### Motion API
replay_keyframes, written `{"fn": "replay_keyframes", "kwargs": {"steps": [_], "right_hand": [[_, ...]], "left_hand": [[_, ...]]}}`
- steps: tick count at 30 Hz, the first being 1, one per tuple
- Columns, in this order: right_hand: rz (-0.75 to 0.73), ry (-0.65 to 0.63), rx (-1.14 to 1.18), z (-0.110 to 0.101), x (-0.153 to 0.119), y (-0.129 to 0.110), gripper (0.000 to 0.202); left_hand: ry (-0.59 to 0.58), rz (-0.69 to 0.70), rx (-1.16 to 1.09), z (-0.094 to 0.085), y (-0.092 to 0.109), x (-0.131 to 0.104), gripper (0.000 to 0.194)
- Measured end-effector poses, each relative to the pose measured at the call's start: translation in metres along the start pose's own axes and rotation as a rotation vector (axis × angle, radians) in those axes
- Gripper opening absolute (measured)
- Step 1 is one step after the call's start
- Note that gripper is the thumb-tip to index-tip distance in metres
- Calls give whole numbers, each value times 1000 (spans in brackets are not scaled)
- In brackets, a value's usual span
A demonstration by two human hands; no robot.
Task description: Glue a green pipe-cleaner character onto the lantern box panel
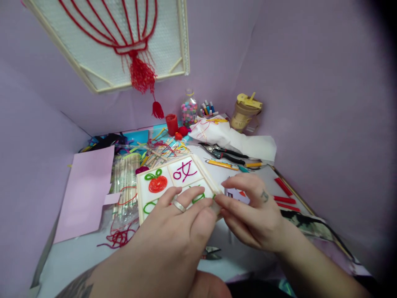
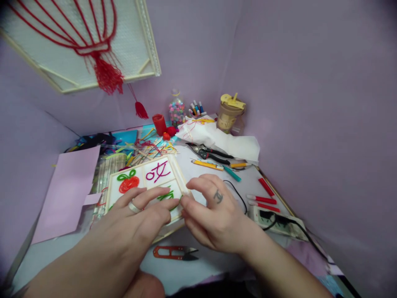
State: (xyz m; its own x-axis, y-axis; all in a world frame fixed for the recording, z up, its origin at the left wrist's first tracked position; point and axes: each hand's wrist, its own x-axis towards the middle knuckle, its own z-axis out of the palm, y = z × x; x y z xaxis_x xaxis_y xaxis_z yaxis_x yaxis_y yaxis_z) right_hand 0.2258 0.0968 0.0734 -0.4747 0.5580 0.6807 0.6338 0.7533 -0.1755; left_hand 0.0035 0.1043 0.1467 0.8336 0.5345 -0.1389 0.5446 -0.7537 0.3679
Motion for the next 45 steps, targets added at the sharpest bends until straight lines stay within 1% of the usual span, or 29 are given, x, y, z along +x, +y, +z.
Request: {"fn": "replay_keyframes", "kwargs": {"steps": [9,16,22,29,32,36,40,45], "right_hand": [[17,-15,54,2,2,1,21],[51,3,99,1,-2,2,20],[49,-21,120,3,-1,2,20],[65,-42,139,4,4,2,18],[97,-52,184,3,4,2,19],[123,-23,214,0,2,2,23],[83,-40,157,-2,1,2,19],[28,-89,76,-1,7,2,17]], "left_hand": [[-9,13,-25,1,-3,1,85],[-21,20,16,-4,-4,-2,83],[38,59,30,-2,-5,2,87],[53,81,25,-3,-6,3,80],[81,88,21,-3,-7,1,79],[136,89,22,-1,-9,-2,78],[179,90,31,1,-10,-2,84],[162,86,-24,0,-10,1,85]]}}
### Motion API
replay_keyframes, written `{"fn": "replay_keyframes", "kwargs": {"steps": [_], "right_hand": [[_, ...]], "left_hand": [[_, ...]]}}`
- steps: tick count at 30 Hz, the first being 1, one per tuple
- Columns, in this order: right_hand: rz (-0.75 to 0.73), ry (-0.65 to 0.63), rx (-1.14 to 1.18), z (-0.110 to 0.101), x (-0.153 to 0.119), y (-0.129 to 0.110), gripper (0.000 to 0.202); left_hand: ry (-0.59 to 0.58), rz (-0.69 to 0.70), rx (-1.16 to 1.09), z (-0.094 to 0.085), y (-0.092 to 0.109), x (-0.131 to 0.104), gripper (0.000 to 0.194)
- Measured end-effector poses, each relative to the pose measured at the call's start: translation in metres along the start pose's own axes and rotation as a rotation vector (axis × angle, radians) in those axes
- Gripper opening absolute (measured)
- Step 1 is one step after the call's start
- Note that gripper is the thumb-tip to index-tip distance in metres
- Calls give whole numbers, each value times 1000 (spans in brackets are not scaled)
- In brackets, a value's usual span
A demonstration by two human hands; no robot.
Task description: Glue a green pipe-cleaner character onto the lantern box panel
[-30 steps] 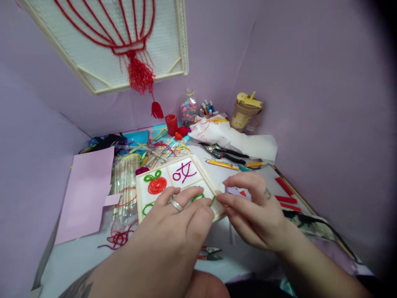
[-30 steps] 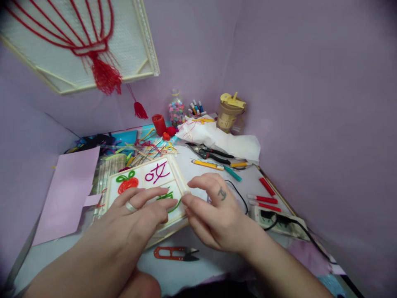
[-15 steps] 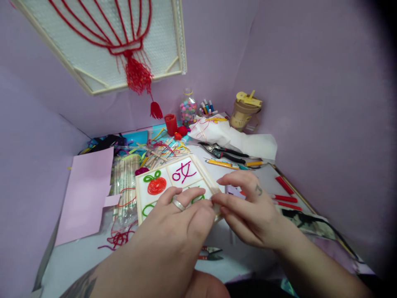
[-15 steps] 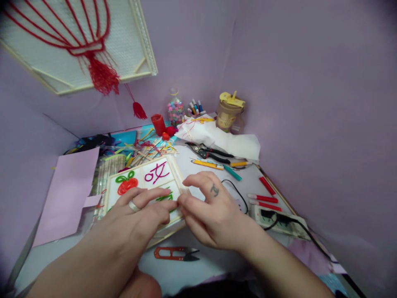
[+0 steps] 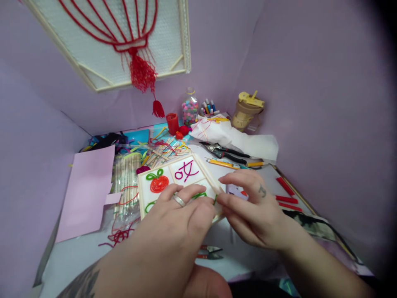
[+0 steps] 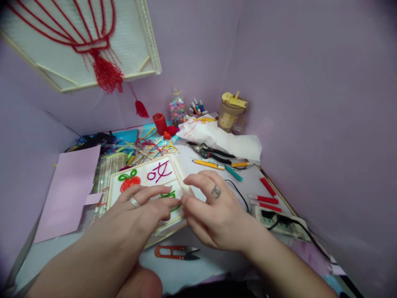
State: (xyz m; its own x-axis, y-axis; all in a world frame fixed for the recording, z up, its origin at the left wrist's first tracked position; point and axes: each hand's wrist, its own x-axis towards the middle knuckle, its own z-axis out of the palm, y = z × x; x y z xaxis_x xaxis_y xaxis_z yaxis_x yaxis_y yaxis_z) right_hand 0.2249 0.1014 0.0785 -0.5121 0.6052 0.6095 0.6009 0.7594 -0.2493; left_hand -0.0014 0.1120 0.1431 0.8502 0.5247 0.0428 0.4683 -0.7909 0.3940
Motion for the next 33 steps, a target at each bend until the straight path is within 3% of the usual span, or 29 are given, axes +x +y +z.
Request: {"fn": "replay_keyframes", "kwargs": {"steps": [6,14,19,22,25,28,31,33], "right_hand": [[-26,-41,6,0,3,1,15],[44,-37,134,1,3,3,19],[114,3,158,-1,3,4,19],[113,7,143,-2,4,3,19],[113,19,137,-5,3,0,20],[205,111,135,-8,-3,-6,21],[337,261,146,-6,-15,-12,21],[391,325,169,-1,-25,-14,21]], "left_hand": [[-34,-4,-69,4,-2,-4,81],[-86,-24,-139,4,-5,-4,75],[-10,-6,-44,-5,-4,-8,83],[95,-5,-14,-8,-4,-11,79],[108,5,-4,-8,-6,-8,65],[121,17,67,-9,-15,2,29],[165,113,165,-11,-30,15,28],[127,214,195,-14,-38,25,33]]}}
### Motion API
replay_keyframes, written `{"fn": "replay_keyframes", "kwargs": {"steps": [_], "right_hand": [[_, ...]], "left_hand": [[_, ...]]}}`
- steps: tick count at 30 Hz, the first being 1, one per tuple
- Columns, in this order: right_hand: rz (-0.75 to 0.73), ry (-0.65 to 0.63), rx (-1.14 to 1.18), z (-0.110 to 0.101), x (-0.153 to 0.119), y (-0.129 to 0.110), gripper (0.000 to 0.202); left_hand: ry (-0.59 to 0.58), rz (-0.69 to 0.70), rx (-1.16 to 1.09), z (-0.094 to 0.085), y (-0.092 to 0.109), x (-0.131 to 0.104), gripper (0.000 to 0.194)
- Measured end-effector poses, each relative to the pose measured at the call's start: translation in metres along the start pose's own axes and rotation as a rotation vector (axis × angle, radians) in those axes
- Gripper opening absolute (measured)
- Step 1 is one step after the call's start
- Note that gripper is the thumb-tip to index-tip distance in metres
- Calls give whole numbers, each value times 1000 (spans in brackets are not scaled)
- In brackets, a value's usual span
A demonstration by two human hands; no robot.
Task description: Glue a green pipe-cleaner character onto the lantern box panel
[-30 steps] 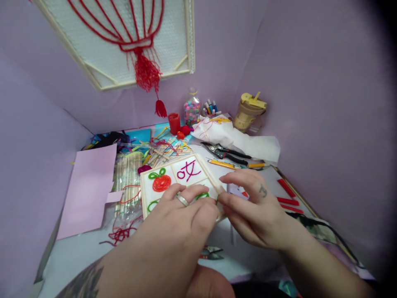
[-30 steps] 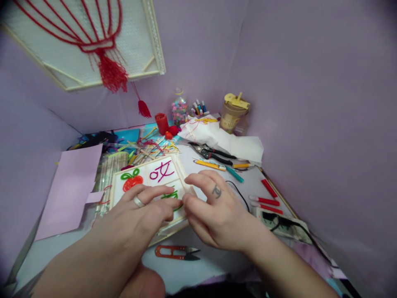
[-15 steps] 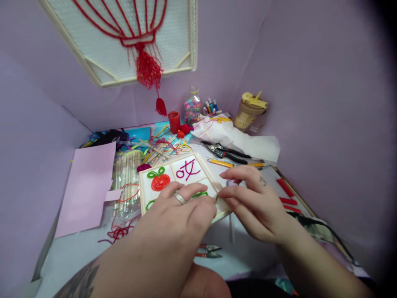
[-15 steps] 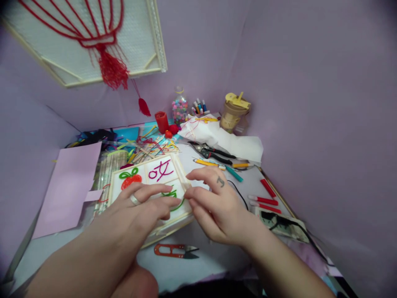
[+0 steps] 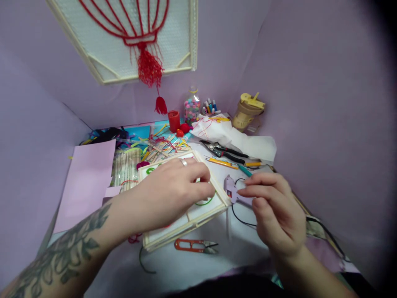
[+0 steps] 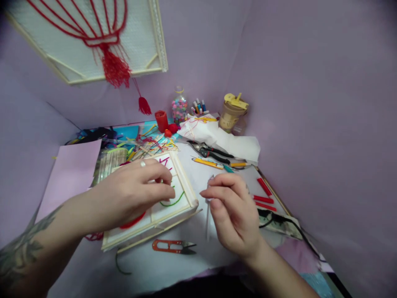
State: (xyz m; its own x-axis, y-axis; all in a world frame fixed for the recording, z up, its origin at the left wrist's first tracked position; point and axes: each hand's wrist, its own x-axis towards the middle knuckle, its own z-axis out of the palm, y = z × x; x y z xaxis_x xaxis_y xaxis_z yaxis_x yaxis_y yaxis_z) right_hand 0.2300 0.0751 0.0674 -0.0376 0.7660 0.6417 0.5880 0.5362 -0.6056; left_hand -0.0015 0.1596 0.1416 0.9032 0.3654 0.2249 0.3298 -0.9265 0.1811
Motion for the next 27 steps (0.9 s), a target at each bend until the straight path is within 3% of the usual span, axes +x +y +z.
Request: {"fn": "replay_keyframes", "kwargs": {"steps": [3,7,19,27], "right_hand": [[68,33,49,3,-16,5,20],[98,63,89,5,-27,11,18],[123,82,84,2,-32,18,16],[134,89,58,2,-36,20,15]], "left_hand": [[-100,120,-16,-1,-12,12,36],[-152,177,-23,0,-21,25,37],[-217,182,-93,6,-27,32,34],[-248,109,-219,7,-28,33,27]]}}
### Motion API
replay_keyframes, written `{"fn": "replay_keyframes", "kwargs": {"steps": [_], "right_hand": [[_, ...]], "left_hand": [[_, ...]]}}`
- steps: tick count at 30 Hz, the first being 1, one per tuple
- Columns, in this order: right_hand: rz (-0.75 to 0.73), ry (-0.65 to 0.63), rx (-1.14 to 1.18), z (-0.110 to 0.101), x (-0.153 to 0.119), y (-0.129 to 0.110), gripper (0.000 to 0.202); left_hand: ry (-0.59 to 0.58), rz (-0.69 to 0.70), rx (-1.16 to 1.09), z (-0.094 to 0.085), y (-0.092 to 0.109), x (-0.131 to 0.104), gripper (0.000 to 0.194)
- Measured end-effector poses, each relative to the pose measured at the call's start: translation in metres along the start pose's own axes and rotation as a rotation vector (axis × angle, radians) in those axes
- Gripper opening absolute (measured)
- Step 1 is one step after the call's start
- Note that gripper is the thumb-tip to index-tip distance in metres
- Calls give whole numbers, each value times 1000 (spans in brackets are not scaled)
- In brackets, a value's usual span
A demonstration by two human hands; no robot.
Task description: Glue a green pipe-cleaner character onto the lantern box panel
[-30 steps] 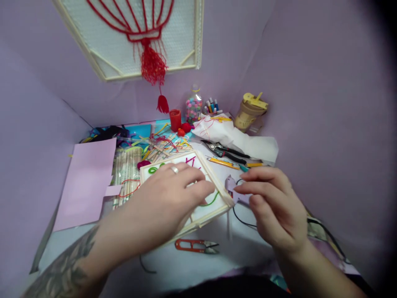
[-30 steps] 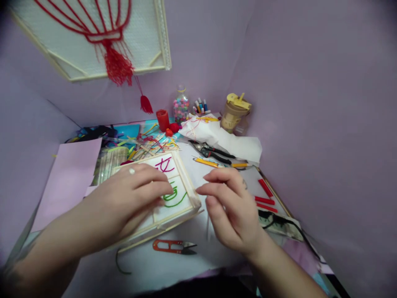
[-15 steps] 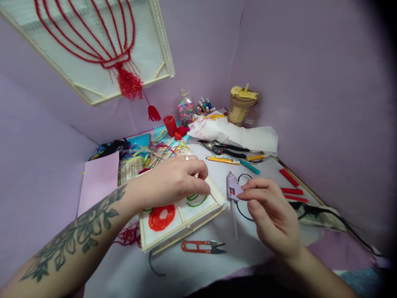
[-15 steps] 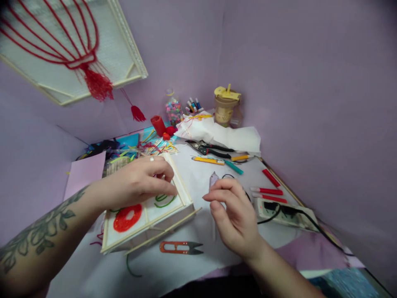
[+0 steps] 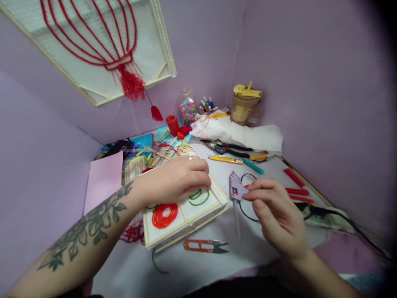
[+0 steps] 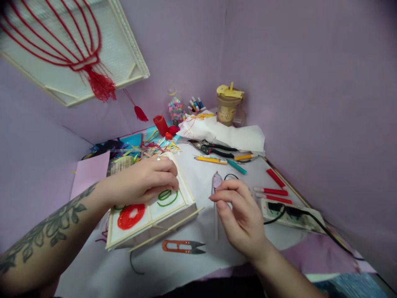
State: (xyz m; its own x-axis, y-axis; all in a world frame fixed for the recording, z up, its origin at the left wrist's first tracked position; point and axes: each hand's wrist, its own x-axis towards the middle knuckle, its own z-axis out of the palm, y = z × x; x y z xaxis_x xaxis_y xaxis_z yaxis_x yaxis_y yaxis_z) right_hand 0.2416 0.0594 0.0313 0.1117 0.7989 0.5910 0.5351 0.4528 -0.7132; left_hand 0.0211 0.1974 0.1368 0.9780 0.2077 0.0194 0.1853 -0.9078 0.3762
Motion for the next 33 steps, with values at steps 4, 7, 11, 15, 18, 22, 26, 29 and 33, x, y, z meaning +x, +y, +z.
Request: {"fn": "replay_keyframes", "kwargs": {"steps": [4,7,11,15,18,22,26,29,33], "right_hand": [[-1,7,-9,0,-1,1,15],[-3,-3,-4,1,-2,2,15],[-20,-22,28,1,-1,0,17],[-135,-137,47,-1,10,-11,22],[-213,-249,4,0,21,-20,27],[-257,-322,-82,4,31,-24,25],[-341,-321,-165,8,38,-25,25],[-384,-327,-211,10,42,-24,24],[-399,-364,-247,12,45,-22,24]], "left_hand": [[0,-6,-54,1,-2,0,27],[7,4,-74,2,-2,-1,26],[17,17,-83,4,-4,-1,25],[21,25,-81,5,-5,-1,23],[26,26,-82,5,-6,-1,23],[64,51,-67,6,-6,1,22],[84,52,-68,8,-6,2,21],[85,43,-63,10,-5,4,20],[85,56,-47,10,-5,5,19]]}}
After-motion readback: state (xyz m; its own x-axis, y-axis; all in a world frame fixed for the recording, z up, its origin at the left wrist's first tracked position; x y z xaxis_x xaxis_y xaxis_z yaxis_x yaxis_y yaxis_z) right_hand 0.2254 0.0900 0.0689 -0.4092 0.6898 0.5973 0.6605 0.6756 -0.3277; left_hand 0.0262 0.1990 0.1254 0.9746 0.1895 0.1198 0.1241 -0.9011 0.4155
